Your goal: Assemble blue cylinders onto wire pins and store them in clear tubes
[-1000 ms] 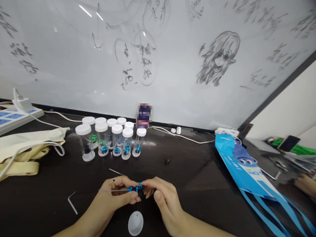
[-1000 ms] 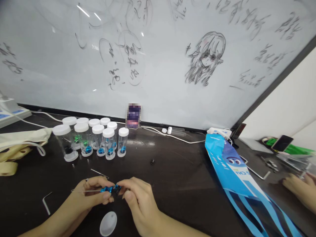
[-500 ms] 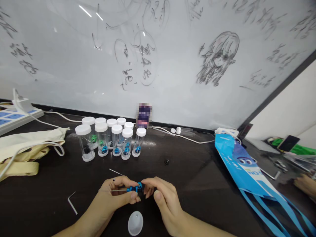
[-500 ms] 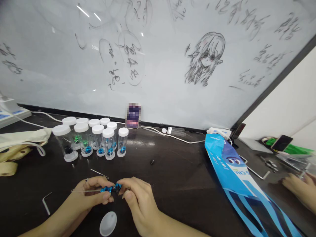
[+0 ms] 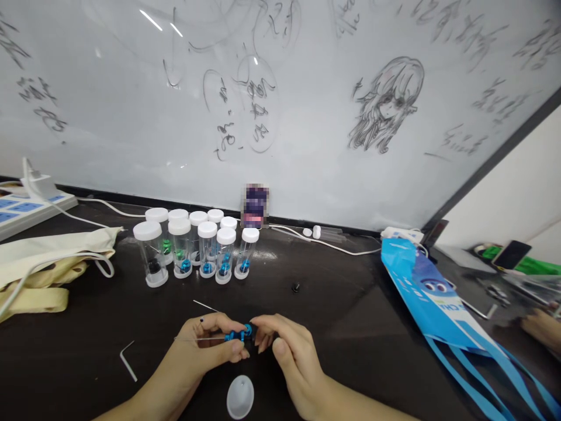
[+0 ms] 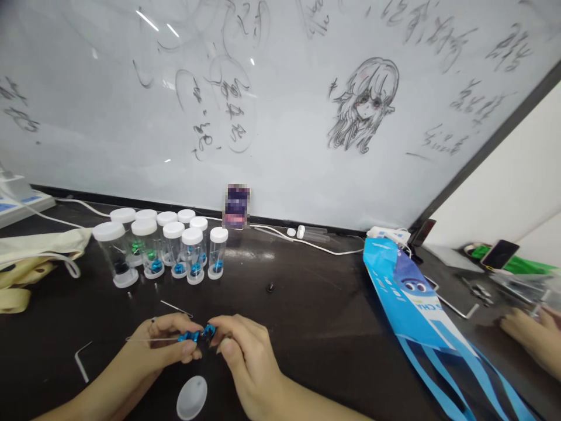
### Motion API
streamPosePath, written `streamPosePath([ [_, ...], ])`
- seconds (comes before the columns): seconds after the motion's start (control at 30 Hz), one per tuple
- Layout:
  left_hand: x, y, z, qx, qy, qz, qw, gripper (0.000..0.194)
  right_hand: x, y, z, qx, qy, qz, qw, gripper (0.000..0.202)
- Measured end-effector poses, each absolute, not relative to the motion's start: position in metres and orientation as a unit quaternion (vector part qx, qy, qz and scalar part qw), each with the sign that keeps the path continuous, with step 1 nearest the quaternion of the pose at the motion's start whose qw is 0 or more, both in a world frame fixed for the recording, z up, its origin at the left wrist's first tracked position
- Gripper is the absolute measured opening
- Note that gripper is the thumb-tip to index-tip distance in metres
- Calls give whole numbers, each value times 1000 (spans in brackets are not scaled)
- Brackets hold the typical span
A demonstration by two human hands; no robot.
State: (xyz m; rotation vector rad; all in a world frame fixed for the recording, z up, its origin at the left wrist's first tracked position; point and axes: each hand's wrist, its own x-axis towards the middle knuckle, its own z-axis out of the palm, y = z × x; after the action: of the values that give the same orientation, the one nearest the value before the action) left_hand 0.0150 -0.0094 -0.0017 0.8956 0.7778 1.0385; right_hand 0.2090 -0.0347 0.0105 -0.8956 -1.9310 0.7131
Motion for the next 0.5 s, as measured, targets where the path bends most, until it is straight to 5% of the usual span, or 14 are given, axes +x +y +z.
streamPosePath([
  [0.5,17,-11,-1,400,356,477,697,18,209,-35,11,-362,-777,286,429,44],
])
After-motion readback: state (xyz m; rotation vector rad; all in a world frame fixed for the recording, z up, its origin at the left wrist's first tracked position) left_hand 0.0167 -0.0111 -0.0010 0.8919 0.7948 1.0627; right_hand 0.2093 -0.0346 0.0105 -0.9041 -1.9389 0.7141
